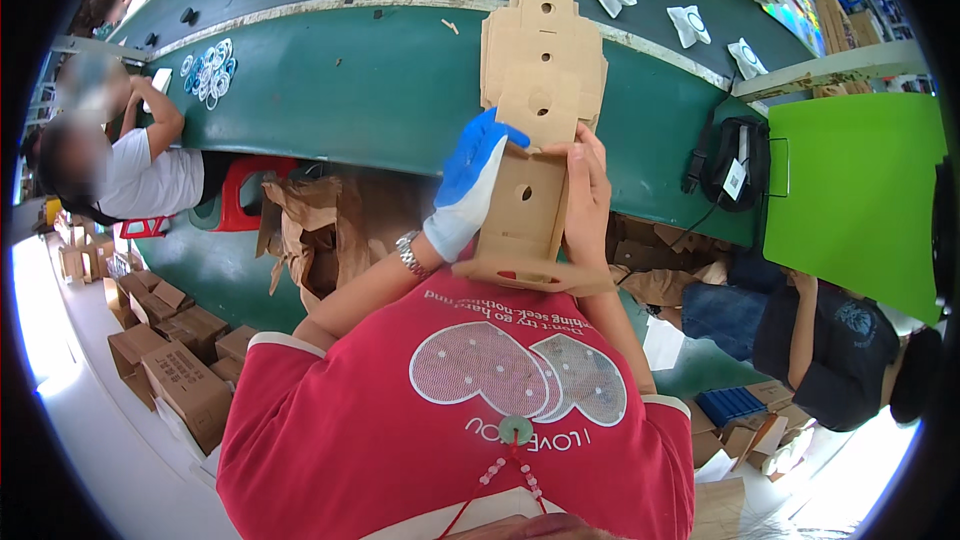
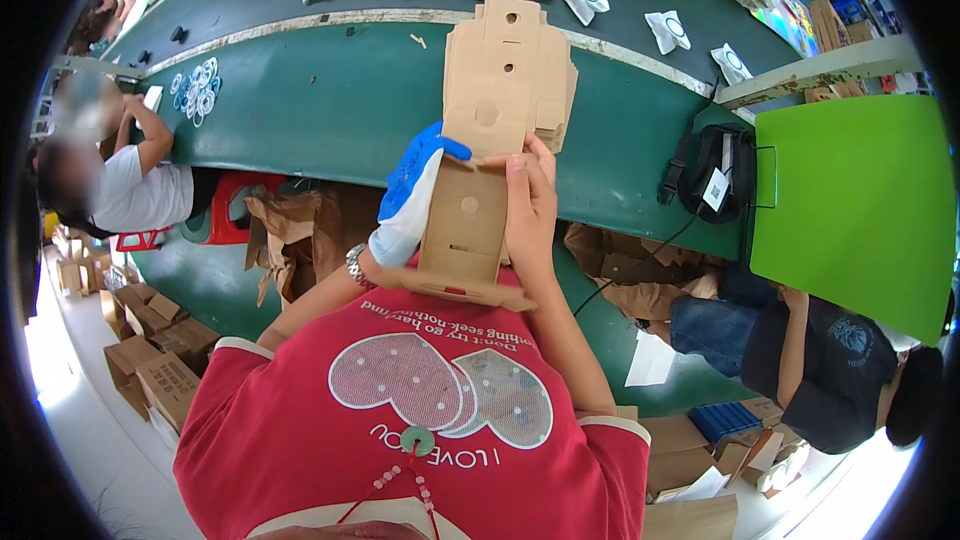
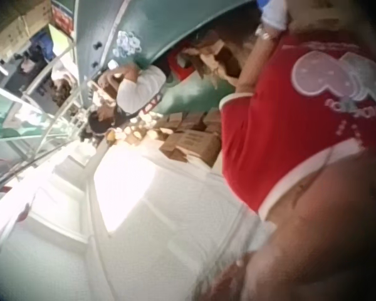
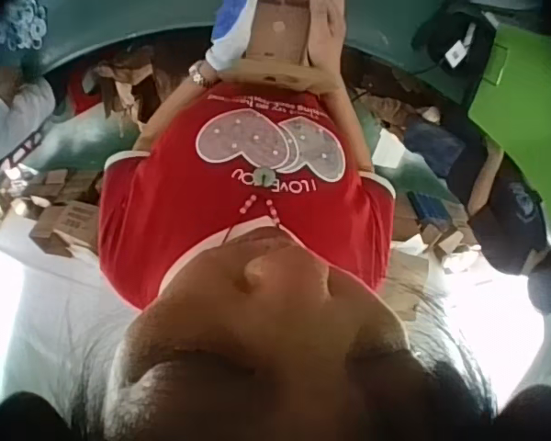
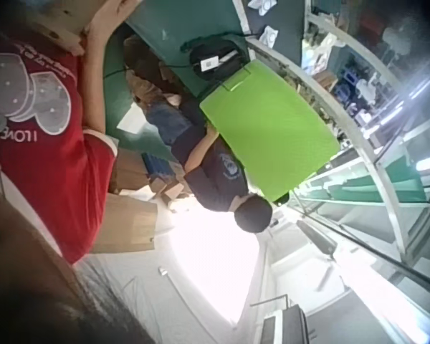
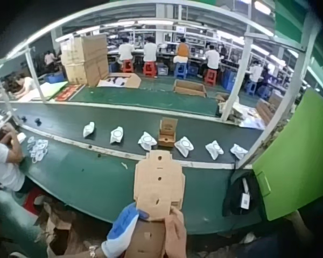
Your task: Manually fold and assemble cardboard components into a finished product on a production line.
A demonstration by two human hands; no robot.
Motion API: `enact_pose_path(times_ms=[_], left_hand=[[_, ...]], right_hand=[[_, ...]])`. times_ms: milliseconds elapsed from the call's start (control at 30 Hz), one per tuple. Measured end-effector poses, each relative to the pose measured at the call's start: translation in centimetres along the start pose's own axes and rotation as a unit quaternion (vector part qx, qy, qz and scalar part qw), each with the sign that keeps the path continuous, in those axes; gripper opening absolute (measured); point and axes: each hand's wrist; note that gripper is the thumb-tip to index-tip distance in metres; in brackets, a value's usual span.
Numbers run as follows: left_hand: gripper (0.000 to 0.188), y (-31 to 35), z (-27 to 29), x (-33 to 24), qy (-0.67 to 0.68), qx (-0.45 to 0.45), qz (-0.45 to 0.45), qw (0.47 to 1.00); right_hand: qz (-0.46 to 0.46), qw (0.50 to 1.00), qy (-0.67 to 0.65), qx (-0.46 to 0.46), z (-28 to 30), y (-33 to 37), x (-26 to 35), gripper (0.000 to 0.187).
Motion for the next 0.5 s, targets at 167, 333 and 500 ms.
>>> enact_pose_path(times_ms=[167, 333, 500], left_hand=[[0.05, -1.7, 0.0, -3.8, 0.246, -0.201, 0.028, 0.948], [0.035, 0.7, 0.9, -0.2, 0.136, -0.079, 0.03, 0.987], [0.035, 0.1, 5.7, -3.3, 0.274, 0.032, 0.171, 0.946]], right_hand=[[-0.106, 0.981, -0.154, -0.043, -1.5, -0.7, 0.9, 0.032], [-0.29, 0.901, -0.32, 0.027, -0.5, -1.3, 0.5, 0.047], [-0.309, 0.904, -0.111, 0.273, 3.3, -2.7, 2.8, 0.042]])
Point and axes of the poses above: each hand's wrist, its own y-axis away from the middle knuckle, its own z-axis out of the back of the hand, x = y × z, and after that the axes turned 12 degrees about -z, right-handed
